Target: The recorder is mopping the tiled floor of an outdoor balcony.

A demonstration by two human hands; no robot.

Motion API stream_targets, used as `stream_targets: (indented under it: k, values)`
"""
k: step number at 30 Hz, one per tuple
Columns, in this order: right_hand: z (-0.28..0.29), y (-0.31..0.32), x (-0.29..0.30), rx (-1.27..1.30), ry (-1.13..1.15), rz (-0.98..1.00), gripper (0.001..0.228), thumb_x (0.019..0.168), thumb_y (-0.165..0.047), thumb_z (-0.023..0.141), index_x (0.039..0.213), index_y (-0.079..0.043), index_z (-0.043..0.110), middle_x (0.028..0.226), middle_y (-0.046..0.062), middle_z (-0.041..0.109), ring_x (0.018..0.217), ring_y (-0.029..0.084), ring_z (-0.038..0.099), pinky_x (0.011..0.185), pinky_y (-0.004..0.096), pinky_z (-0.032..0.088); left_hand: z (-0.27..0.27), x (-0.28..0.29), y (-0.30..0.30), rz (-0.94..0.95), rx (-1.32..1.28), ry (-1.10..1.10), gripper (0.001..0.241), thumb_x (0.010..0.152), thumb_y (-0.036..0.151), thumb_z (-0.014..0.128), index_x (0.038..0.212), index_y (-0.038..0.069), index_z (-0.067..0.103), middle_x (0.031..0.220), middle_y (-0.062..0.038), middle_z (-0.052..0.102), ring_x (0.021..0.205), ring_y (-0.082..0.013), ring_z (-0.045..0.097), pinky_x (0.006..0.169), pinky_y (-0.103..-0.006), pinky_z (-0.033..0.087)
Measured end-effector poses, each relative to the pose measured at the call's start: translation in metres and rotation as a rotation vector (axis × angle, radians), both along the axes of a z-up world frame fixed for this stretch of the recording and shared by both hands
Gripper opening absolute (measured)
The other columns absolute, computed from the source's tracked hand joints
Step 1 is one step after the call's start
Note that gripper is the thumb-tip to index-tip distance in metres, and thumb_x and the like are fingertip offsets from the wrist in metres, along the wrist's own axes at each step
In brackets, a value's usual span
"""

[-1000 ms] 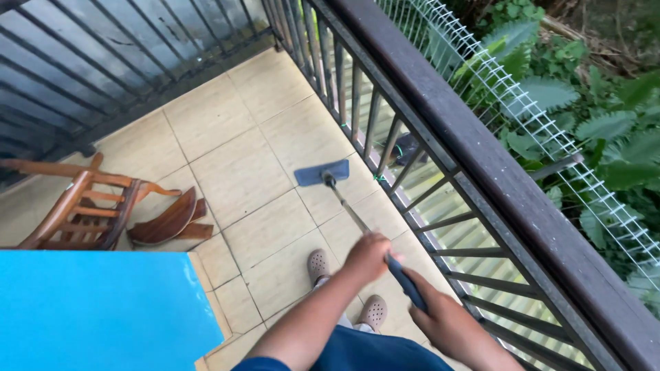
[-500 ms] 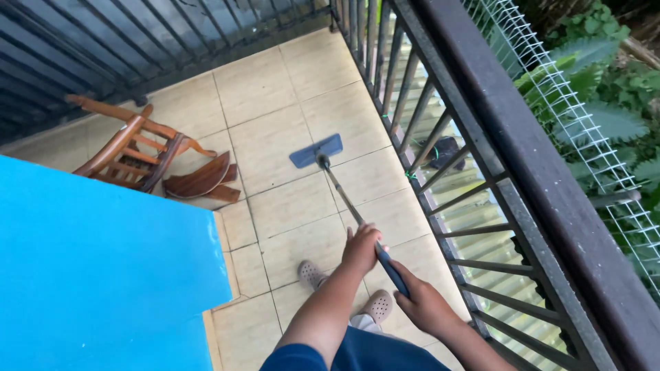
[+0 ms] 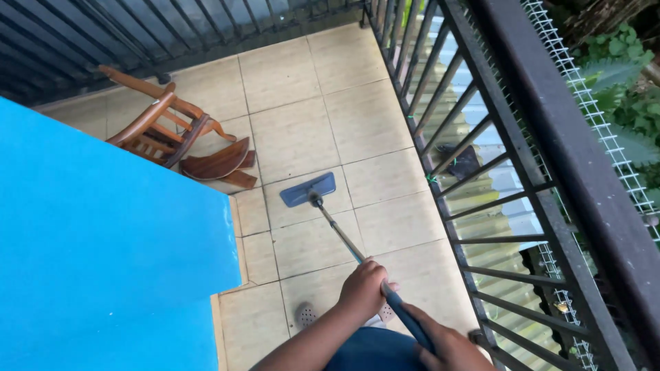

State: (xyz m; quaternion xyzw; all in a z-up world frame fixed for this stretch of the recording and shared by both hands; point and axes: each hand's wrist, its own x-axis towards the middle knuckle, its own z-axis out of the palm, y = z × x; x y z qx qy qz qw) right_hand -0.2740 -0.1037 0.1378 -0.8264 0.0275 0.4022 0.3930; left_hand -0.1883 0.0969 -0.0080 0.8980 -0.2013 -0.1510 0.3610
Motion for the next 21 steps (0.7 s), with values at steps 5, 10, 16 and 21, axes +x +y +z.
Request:
stream_targets:
  k: [5, 10, 16, 21]
  values:
    - [-0.048, 0.054, 0.007, 0.078, -0.179, -0.071, 0.075, 0.087, -0.019, 0.066, 0.155, -0.034, 0.038, 0.151, -0.001, 0.062, 0.138, 0.013, 0.063, 0.108, 0.024, 0.048, -0.044, 0.024, 0.043, 0.049, -0.111, -0.014, 0.007, 0.099, 0.018, 0.061, 0.093, 0.014, 0.062, 0.101, -0.011, 0.062, 0.143, -0.0397, 0.048, 0.091, -0.0517, 0.052]
    - [-0.082, 0.140, 0.047, 0.005, -0.253, -0.139, 0.077, 0.083, -0.019, 0.061, 0.155, -0.032, 0.037, 0.136, 0.008, 0.070, 0.113, 0.032, 0.073, 0.092, 0.037, 0.054, -0.088, 0.085, 0.104, 0.022, 0.264, 0.070, 0.022, 0.089, 0.009, 0.059, 0.091, 0.026, 0.071, 0.122, -0.002, 0.066, 0.153, -0.0342, 0.034, 0.123, -0.0660, 0.009]
    - [-0.018, 0.204, 0.048, -0.056, -0.142, -0.201, 0.075, 0.085, -0.021, 0.058, 0.155, -0.037, 0.039, 0.126, 0.009, 0.076, 0.109, 0.028, 0.075, 0.091, 0.034, 0.053, -0.053, 0.095, 0.156, -0.162, 0.371, 0.059, 0.018, 0.088, 0.018, 0.064, 0.097, 0.027, 0.077, 0.123, -0.006, 0.070, 0.146, -0.0351, 0.043, 0.121, -0.0657, 0.019]
    - [0.026, 0.211, -0.011, -0.062, -0.163, -0.091, 0.085, 0.082, -0.021, 0.066, 0.158, -0.043, 0.033, 0.124, 0.006, 0.080, 0.109, 0.022, 0.082, 0.087, 0.029, 0.059, -0.019, 0.015, 0.187, -0.179, -0.049, -0.180, 0.031, 0.088, 0.040, 0.077, 0.080, 0.012, 0.068, 0.093, -0.017, 0.068, 0.113, -0.0424, 0.054, 0.096, -0.0555, 0.038]
